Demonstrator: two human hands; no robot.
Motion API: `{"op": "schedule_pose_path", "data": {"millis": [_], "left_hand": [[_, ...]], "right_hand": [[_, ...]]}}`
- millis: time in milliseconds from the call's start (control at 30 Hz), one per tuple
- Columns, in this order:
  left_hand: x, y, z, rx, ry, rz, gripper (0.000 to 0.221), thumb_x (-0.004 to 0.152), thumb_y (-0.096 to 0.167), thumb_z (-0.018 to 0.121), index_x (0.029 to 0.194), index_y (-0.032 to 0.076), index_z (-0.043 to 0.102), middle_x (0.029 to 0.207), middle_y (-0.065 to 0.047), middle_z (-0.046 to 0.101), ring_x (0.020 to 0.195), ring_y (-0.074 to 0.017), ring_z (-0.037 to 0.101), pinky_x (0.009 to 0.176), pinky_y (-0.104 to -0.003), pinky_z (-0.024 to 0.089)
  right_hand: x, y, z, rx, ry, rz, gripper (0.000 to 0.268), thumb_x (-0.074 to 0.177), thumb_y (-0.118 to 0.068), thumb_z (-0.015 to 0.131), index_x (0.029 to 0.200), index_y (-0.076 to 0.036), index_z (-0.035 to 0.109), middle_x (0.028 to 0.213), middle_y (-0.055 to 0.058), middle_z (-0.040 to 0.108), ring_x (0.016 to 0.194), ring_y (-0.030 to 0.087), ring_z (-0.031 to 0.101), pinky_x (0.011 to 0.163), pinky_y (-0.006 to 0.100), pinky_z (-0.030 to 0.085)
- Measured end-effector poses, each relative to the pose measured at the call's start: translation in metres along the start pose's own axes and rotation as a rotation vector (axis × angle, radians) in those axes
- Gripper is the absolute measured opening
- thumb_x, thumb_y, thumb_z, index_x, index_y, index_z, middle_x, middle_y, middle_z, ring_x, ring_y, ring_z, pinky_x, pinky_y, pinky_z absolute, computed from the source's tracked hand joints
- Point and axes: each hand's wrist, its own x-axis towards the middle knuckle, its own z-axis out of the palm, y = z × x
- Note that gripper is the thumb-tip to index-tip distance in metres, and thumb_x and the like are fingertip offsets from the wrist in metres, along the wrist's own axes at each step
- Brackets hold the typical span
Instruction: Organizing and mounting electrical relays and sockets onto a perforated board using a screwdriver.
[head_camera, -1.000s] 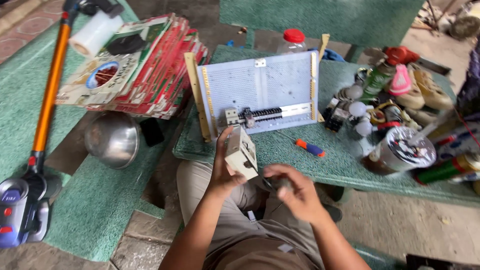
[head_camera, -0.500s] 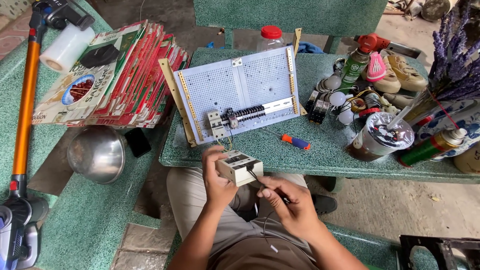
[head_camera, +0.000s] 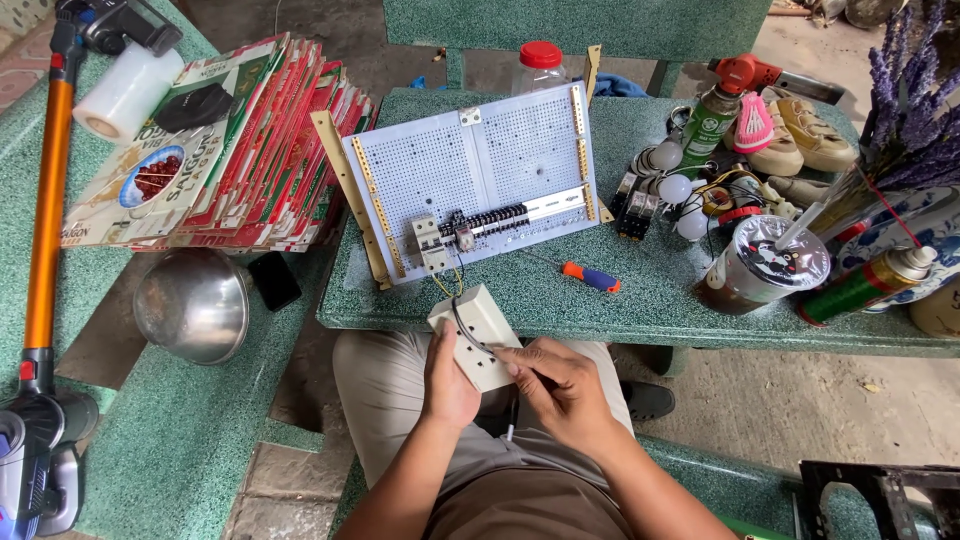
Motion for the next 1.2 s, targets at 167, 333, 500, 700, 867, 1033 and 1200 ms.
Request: {"op": "schedule_pose_path", "data": {"millis": [167, 333, 500, 700, 867, 1033, 1200], "left_hand": [[0.010, -0.010, -0.029, 0.086, -0.083, 0.003, 0.054, 0.086, 0.037, 0.070, 0.129, 0.007, 0.056, 0.116, -0.016, 0.065, 0.105, -0.0315, 0.065, 0.087, -0.047, 0.054], [0.003, 0.002, -0.011, 0.207, 0.020, -0.030, 0.039, 0.084, 0.038, 0.075, 0.105, 0.008, 0.060, 0.091, -0.013, 0.068, 0.085, -0.0290, 0.068, 0.067, -0.044, 0.057], [-0.002, 0.013, -0.040, 0.225, -0.322, -0.071, 0.040, 0.088, 0.027, 0.077, 0.114, 0.008, 0.053, 0.103, -0.011, 0.067, 0.096, -0.0241, 0.065, 0.081, -0.036, 0.050], [-0.026, 0.012, -0.013, 0.140, -0.577, -0.165, 0.047, 0.083, 0.023, 0.088, 0.110, 0.005, 0.054, 0.094, -0.006, 0.064, 0.085, -0.0167, 0.060, 0.074, -0.027, 0.044], [-0.031, -0.001, -0.008, -0.043, -0.572, -0.085, 0.051, 0.089, 0.006, 0.078, 0.127, -0.002, 0.046, 0.122, -0.025, 0.061, 0.113, -0.0364, 0.059, 0.094, -0.054, 0.049], [-0.024, -0.007, -0.023, 0.168, -0.311, 0.265, 0.056, 0.090, 0.005, 0.068, 0.142, 0.002, 0.046, 0.130, -0.023, 0.061, 0.121, -0.0372, 0.060, 0.101, -0.060, 0.051], [-0.029, 0.012, -0.023, 0.812, -0.165, 0.615, 0.056, 0.084, 0.019, 0.071, 0.127, -0.002, 0.042, 0.134, -0.028, 0.060, 0.117, -0.0297, 0.065, 0.095, -0.037, 0.055]], "right_hand": [[0.002, 0.000, -0.015, -0.098, -0.233, 0.006, 0.025, 0.102, -0.014, 0.059, 0.122, -0.006, 0.073, 0.086, 0.006, 0.065, 0.069, 0.020, 0.061, 0.061, 0.028, 0.045], [0.008, -0.004, -0.033, -0.067, -0.296, 0.006, 0.027, 0.103, -0.010, 0.057, 0.124, -0.009, 0.073, 0.084, 0.005, 0.065, 0.073, 0.021, 0.061, 0.064, 0.029, 0.048], [0.017, -0.009, -0.070, -0.056, -0.099, -0.031, 0.017, 0.098, -0.017, 0.067, 0.107, -0.006, 0.076, 0.090, 0.010, 0.075, 0.081, 0.022, 0.075, 0.073, 0.030, 0.058], [0.011, 0.017, -0.080, -0.013, -0.005, -0.034, 0.019, 0.099, -0.022, 0.070, 0.115, -0.011, 0.074, 0.088, 0.005, 0.071, 0.074, 0.017, 0.064, 0.068, 0.029, 0.050], [-0.017, 0.056, -0.037, 0.170, 0.046, 0.099, 0.026, 0.094, -0.028, 0.075, 0.110, -0.008, 0.073, 0.101, 0.007, 0.075, 0.090, 0.016, 0.071, 0.078, 0.031, 0.056], [-0.045, 0.086, 0.004, 0.105, 0.067, 0.192, 0.025, 0.076, 0.014, 0.049, 0.078, -0.008, 0.059, 0.075, 0.003, 0.062, 0.070, 0.014, 0.053, 0.062, 0.032, 0.039], [-0.033, 0.049, 0.010, 0.086, -0.151, 0.396, 0.026, 0.109, -0.017, 0.055, 0.084, -0.011, 0.055, 0.071, -0.001, 0.053, 0.065, 0.013, 0.048, 0.061, 0.031, 0.042]]}}
